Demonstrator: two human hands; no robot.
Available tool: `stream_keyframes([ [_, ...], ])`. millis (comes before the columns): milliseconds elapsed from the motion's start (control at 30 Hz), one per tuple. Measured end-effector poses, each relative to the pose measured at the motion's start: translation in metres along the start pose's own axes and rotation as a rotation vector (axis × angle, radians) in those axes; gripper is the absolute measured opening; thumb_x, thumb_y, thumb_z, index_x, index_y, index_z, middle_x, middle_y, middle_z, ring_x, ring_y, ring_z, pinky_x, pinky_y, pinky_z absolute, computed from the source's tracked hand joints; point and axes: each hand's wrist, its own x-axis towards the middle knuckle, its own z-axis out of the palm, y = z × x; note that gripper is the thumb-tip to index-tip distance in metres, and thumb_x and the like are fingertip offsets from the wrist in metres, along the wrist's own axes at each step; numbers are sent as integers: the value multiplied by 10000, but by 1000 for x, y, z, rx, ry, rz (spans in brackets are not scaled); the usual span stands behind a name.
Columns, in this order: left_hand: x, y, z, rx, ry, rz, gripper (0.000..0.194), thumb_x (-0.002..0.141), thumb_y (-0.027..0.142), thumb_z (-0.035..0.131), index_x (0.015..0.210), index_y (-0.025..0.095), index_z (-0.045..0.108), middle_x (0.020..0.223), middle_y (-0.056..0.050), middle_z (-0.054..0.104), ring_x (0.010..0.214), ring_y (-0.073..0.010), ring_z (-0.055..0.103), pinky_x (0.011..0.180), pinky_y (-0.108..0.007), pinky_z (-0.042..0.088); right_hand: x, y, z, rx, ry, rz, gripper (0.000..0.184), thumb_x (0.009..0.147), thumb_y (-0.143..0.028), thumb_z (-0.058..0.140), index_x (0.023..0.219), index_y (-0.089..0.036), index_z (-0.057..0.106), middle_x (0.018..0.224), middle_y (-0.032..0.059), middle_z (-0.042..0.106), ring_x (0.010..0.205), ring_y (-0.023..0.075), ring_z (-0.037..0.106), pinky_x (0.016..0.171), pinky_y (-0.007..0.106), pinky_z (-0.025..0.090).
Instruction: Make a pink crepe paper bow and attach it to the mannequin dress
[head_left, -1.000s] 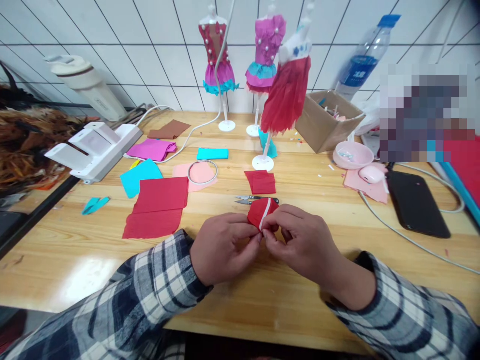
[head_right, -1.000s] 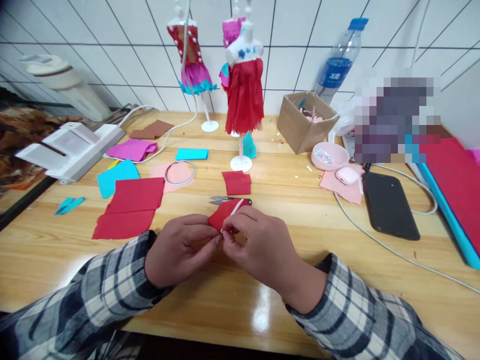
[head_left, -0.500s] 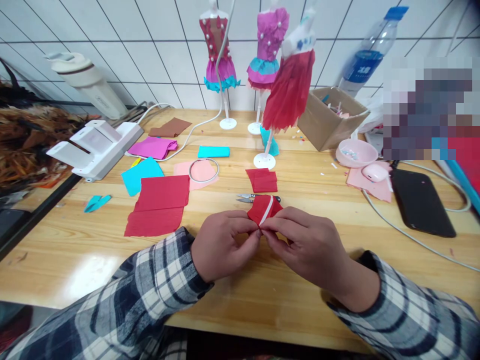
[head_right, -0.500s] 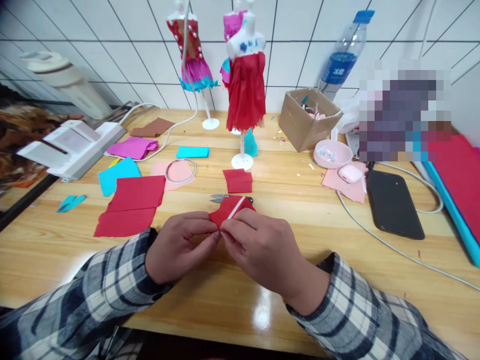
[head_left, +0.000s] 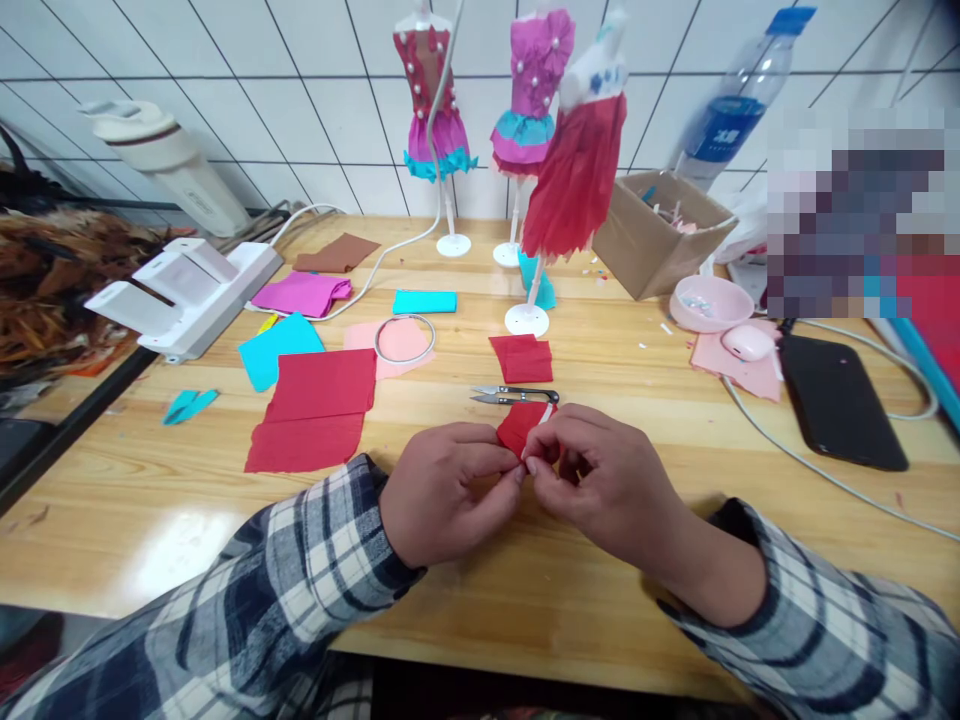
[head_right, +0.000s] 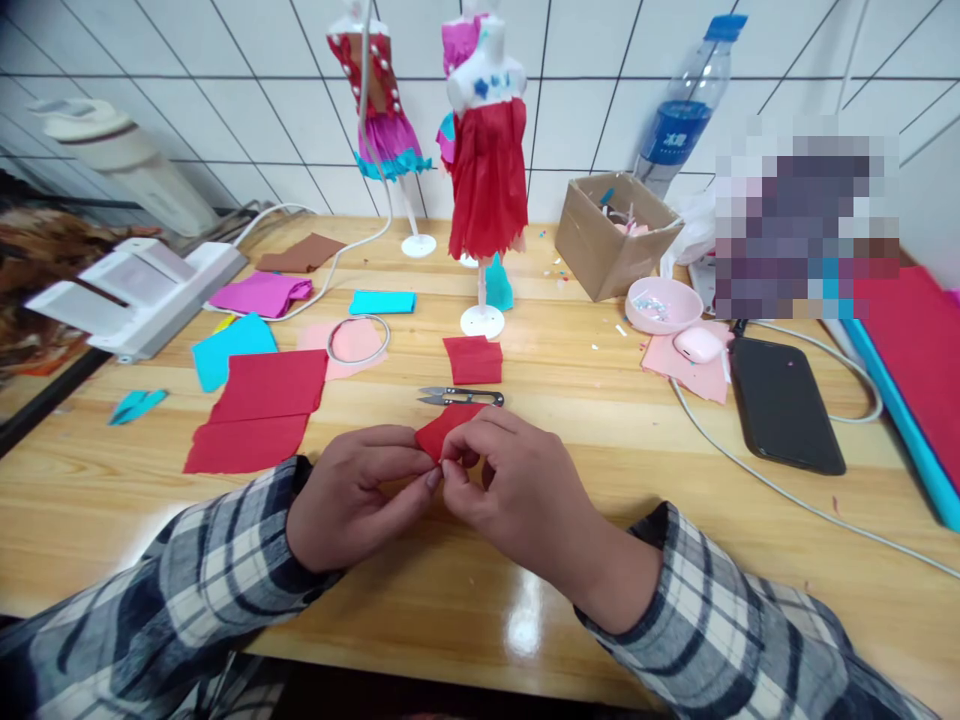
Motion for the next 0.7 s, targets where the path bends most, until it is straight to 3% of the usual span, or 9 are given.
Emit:
stream_keyframes([
  [200,-1,-1,1,-30,13,25,213,827,132,525,674,146,671,587,-14,574,531,-103,513,505,-207,397,2,-2,-1,91,-24,78,73,742,-120,594,744,-192,606,707,-30,564,563,75,481,505,193,388],
  [333,1,-1,-2,-52,13,41,209,825,125,530,693,158,689,628,-31,610,553,-116,538,523,-220,422,3,-4,-3,196,-37,199,48,726,-145,583,717,-192,583,663,-38,533,530,76,439,484,205,357],
  [433,2,0,-4,-151,26,32,180,824,122,559,792,142,735,745,-79,688,671,-153,627,629,-246,492,6,-4,-3,333,-32,321,14,729,-197,578,723,-196,565,634,-45,516,526,82,423,484,215,339],
  [567,-2,-3,-5,-472,29,-137,195,856,158,583,925,182,763,991,-101,738,912,-201,678,826,-292,511,12,0,-3,651,-22,518,69,731,-255,569,720,-197,532,570,-68,467,483,69,360,450,207,275],
  [700,-6,-13,-4,-843,104,-377,171,858,251,616,858,237,787,991,-43,763,984,-201,671,903,-283,482,16,6,-5,987,20,685,150,724,-313,615,739,-199,520,499,-113,334,413,43,215,404,202,145],
])
